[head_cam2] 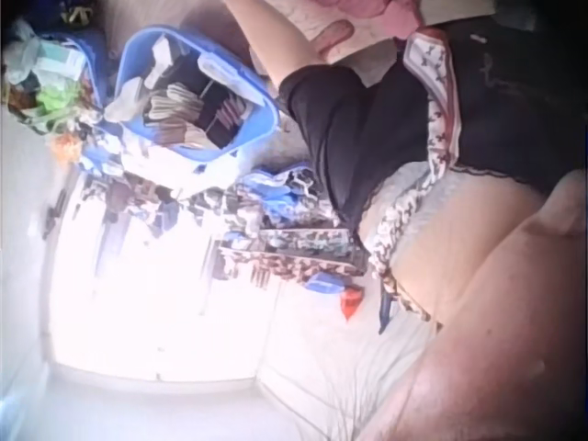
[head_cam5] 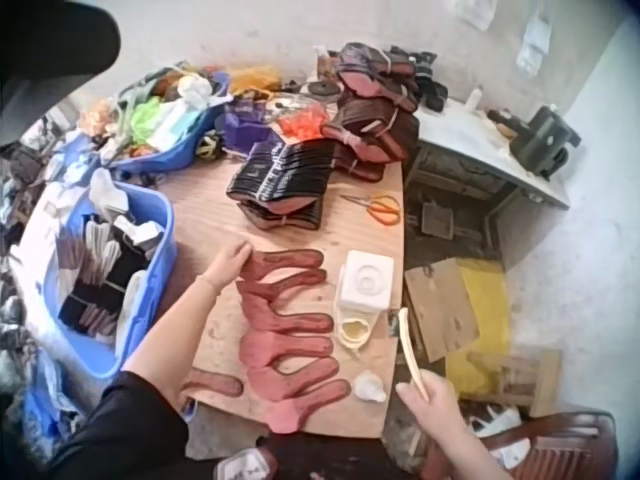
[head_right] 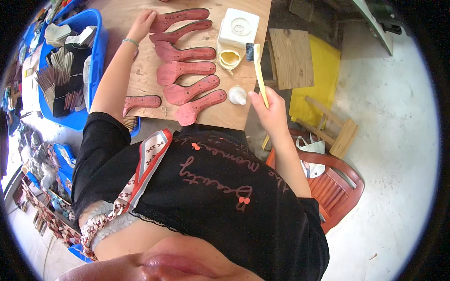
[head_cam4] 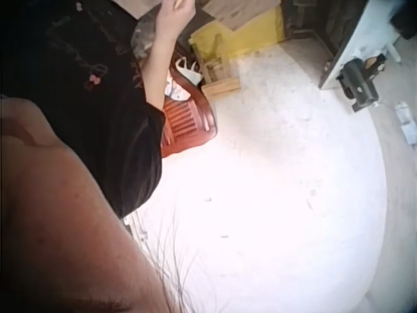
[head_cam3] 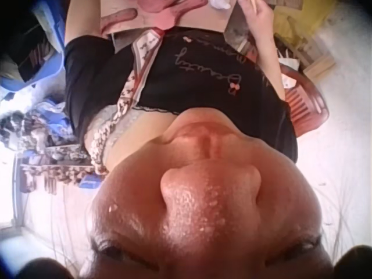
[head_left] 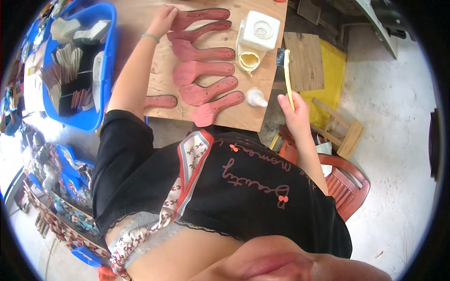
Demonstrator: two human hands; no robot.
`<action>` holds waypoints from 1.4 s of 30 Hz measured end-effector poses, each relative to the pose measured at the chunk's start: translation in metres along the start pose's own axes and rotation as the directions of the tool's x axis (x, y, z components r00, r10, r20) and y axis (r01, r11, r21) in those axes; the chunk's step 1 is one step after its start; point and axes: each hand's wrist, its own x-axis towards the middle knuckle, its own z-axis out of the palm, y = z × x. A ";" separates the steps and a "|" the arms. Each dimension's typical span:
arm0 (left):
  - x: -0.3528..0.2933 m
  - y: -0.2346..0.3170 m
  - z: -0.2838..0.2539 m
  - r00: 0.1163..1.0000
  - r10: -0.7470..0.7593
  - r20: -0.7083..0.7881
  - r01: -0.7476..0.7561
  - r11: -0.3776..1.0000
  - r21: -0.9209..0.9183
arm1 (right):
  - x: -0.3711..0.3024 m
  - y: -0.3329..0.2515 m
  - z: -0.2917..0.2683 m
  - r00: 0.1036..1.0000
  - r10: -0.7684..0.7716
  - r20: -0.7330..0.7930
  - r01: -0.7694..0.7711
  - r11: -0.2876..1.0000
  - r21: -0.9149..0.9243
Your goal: The person applies glue to shoe sole components using a brush and presses padding pieces onto them.
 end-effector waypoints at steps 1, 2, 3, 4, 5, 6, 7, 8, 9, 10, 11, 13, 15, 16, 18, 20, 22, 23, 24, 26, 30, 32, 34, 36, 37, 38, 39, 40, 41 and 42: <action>-0.005 -0.003 -0.001 0.986 0.166 -0.033 -0.156 0.968 0.197 | 0.000 0.000 0.004 1.000 -0.009 0.003 0.009 1.000 -0.003; -0.008 0.011 0.004 0.991 0.136 0.015 -0.136 0.970 0.203 | -0.001 0.005 0.007 1.000 -0.002 -0.020 0.001 0.999 -0.035; -0.010 0.017 0.005 0.990 0.139 0.012 -0.138 0.970 0.198 | -0.002 0.007 0.011 1.000 -0.002 -0.031 0.000 0.998 -0.066; -0.012 0.021 0.007 0.983 0.178 -0.051 -0.159 0.953 0.257 | -0.001 0.004 0.015 0.999 -0.004 -0.034 0.002 0.997 -0.072; -0.014 0.022 0.008 0.969 0.217 -0.116 -0.171 0.932 0.320 | 0.002 -0.001 0.021 0.998 -0.031 -0.056 0.027 0.998 -0.065; -0.014 0.020 0.009 0.968 0.217 -0.124 -0.168 0.933 0.318 | 0.005 -0.005 0.027 0.995 -0.057 -0.077 0.053 0.997 -0.059; -0.012 0.017 0.011 0.949 0.258 -0.180 -0.155 0.880 0.448 | 0.007 -0.007 0.032 0.995 -0.063 -0.074 0.058 0.996 -0.064; -0.009 0.014 0.014 0.925 0.305 -0.226 -0.129 0.814 0.566 | 0.010 -0.008 0.037 0.995 -0.078 -0.066 0.077 0.997 -0.018; -0.010 0.024 0.019 0.924 0.307 -0.227 -0.134 0.818 0.560 | 0.012 -0.009 0.041 0.994 -0.088 -0.065 0.090 0.996 0.028; -0.012 0.036 0.022 0.896 0.390 -0.211 -0.167 0.738 0.654 | 0.013 -0.010 0.045 0.994 -0.087 -0.071 0.089 0.996 0.021; -0.017 0.043 0.021 0.866 0.462 -0.191 -0.179 0.644 0.744 | 0.012 -0.011 0.049 0.994 -0.098 -0.052 0.099 0.995 0.017; -0.020 0.021 0.016 0.856 0.478 -0.196 -0.192 0.647 0.738 | 0.008 -0.013 0.056 0.993 -0.112 -0.025 0.112 0.994 0.009; -0.021 0.026 0.015 0.842 0.502 -0.199 -0.218 0.653 0.726 | 0.002 -0.011 0.058 0.996 -0.091 -0.021 0.091 0.996 -0.008; -0.028 0.030 0.014 0.827 0.493 -0.272 -0.135 0.642 0.755 | 0.000 -0.009 0.057 0.997 -0.081 -0.021 0.080 0.997 -0.006; -0.039 0.047 0.005 0.803 0.489 -0.340 -0.052 0.627 0.778 | 0.001 0.001 0.051 0.993 -0.107 -0.041 0.107 0.994 -0.001; -0.048 0.056 -0.014 0.747 0.442 -0.498 0.005 0.744 0.668 | 0.005 0.001 0.044 0.989 -0.137 -0.055 0.138 0.990 0.010; -0.056 0.067 -0.038 0.784 0.354 -0.510 -0.044 0.852 0.522 | 0.011 -0.009 0.038 0.983 -0.160 -0.095 0.167 0.983 0.079; -0.063 0.076 -0.048 0.825 0.260 -0.502 -0.080 0.933 0.352 | 0.015 -0.018 0.037 0.982 -0.166 -0.089 0.174 0.981 0.085; -0.071 0.091 -0.049 0.857 0.142 -0.495 -0.068 0.984 0.164 | 0.019 -0.027 0.035 0.973 -0.201 -0.111 0.209 0.976 0.061; -0.084 0.126 -0.060 0.938 0.035 -0.346 -0.082 0.989 -0.122 | 0.031 -0.039 0.029 0.950 -0.284 -0.132 0.291 0.956 0.034; -0.116 0.170 -0.093 0.993 0.075 -0.091 -0.087 0.985 -0.147 | 0.051 -0.100 0.027 0.778 -0.621 -0.093 0.584 0.771 -0.255; -0.127 0.206 -0.100 0.993 0.112 -0.031 -0.114 0.990 -0.079 | 0.047 -0.137 0.028 0.806 -0.590 0.036 0.575 0.769 -0.278; -0.141 0.243 -0.102 0.983 0.181 0.023 -0.180 0.983 -0.045 | 0.036 -0.161 0.034 0.825 -0.551 0.125 0.558 0.758 -0.337; -0.156 0.259 -0.113 0.981 0.188 0.049 -0.185 0.980 -0.069 | 0.023 -0.179 0.049 0.787 -0.568 0.241 0.617 0.730 -0.294; -0.163 0.265 -0.118 0.976 0.199 0.084 -0.191 0.977 -0.099 | 0.016 -0.183 0.053 0.786 -0.568 0.247 0.619 0.729 -0.293; -0.167 0.268 -0.123 0.973 0.208 0.100 -0.198 0.975 -0.098 | 0.012 -0.186 0.058 0.856 -0.410 0.314 0.496 0.823 -0.277; -0.171 0.273 -0.127 0.973 0.210 0.099 -0.200 0.974 -0.103 | 0.008 -0.188 0.063 0.893 -0.240 0.380 0.356 0.894 -0.271; -0.175 0.278 -0.129 0.975 0.199 0.101 -0.191 0.978 -0.081 | 0.005 -0.171 0.074 0.852 -0.448 0.269 0.503 0.844 -0.188; -0.180 0.280 -0.132 0.978 0.185 0.098 -0.180 0.982 -0.055 | 0.001 -0.168 0.079 0.850 -0.449 0.274 0.506 0.841 -0.190; -0.184 0.275 -0.136 0.984 0.147 0.098 -0.137 0.986 -0.097 | -0.003 -0.166 0.084 0.875 -0.367 0.316 0.434 0.884 -0.174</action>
